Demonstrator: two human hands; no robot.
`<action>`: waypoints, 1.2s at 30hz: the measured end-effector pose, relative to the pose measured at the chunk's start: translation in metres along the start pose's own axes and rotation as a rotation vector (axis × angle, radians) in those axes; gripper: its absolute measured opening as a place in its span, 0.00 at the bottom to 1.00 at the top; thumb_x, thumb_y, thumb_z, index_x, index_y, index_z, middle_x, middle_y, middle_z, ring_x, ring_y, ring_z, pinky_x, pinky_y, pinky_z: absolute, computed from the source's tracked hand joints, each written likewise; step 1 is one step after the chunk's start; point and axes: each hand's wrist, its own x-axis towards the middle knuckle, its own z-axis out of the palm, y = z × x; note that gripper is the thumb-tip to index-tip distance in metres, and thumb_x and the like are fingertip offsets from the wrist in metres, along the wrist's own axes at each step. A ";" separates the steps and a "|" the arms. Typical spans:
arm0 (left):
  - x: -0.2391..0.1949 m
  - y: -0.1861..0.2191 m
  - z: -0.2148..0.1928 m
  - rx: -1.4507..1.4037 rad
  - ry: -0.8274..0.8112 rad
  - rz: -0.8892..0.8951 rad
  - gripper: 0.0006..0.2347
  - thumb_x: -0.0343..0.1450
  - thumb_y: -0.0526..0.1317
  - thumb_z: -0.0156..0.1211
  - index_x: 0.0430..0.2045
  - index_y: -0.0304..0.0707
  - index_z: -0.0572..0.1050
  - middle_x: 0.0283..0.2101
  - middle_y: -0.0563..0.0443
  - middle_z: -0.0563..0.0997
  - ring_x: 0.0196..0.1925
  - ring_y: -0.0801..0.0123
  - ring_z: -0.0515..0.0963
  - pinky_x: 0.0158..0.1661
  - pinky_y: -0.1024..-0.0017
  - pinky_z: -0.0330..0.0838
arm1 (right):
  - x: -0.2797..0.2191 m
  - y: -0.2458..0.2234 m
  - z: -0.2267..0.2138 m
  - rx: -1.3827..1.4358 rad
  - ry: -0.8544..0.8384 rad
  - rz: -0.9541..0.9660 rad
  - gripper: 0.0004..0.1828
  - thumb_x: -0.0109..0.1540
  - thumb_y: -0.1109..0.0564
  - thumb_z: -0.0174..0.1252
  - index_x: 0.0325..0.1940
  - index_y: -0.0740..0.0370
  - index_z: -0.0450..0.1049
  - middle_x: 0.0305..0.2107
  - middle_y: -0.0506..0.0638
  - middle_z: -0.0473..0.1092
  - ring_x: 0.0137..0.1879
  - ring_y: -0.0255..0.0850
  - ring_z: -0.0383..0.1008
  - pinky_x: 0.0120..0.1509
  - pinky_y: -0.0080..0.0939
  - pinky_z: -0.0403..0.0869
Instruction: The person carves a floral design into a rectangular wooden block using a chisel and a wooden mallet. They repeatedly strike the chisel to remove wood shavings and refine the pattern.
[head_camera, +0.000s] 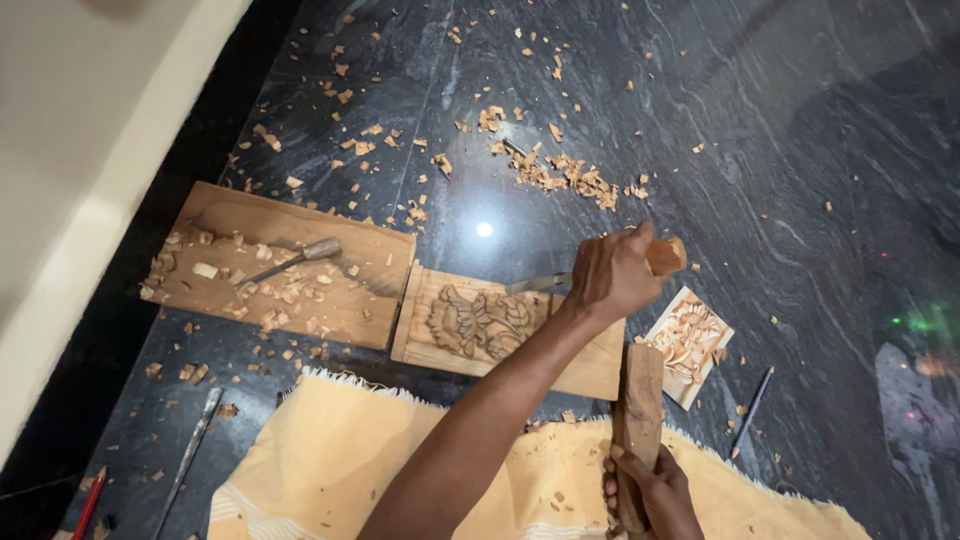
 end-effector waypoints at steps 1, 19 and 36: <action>0.000 0.000 0.000 0.004 -0.007 -0.011 0.17 0.59 0.41 0.73 0.33 0.29 0.76 0.28 0.38 0.83 0.26 0.56 0.84 0.29 0.60 0.77 | -0.001 0.000 0.000 0.008 0.000 0.000 0.20 0.59 0.61 0.62 0.52 0.67 0.66 0.27 0.58 0.71 0.24 0.45 0.71 0.24 0.46 0.70; 0.004 0.003 -0.009 0.001 0.026 -0.100 0.17 0.58 0.36 0.68 0.39 0.29 0.74 0.33 0.35 0.83 0.33 0.46 0.85 0.36 0.54 0.78 | -0.006 -0.046 -0.003 -0.357 0.328 -1.021 0.15 0.61 0.63 0.61 0.52 0.66 0.70 0.33 0.53 0.75 0.32 0.38 0.74 0.33 0.38 0.71; 0.004 -0.007 0.001 0.055 -0.080 -0.135 0.10 0.61 0.33 0.64 0.34 0.33 0.74 0.30 0.36 0.83 0.32 0.48 0.85 0.35 0.53 0.78 | 0.047 -0.185 0.000 -0.600 0.248 -1.208 0.22 0.54 0.65 0.69 0.49 0.67 0.69 0.32 0.55 0.74 0.32 0.40 0.73 0.33 0.40 0.70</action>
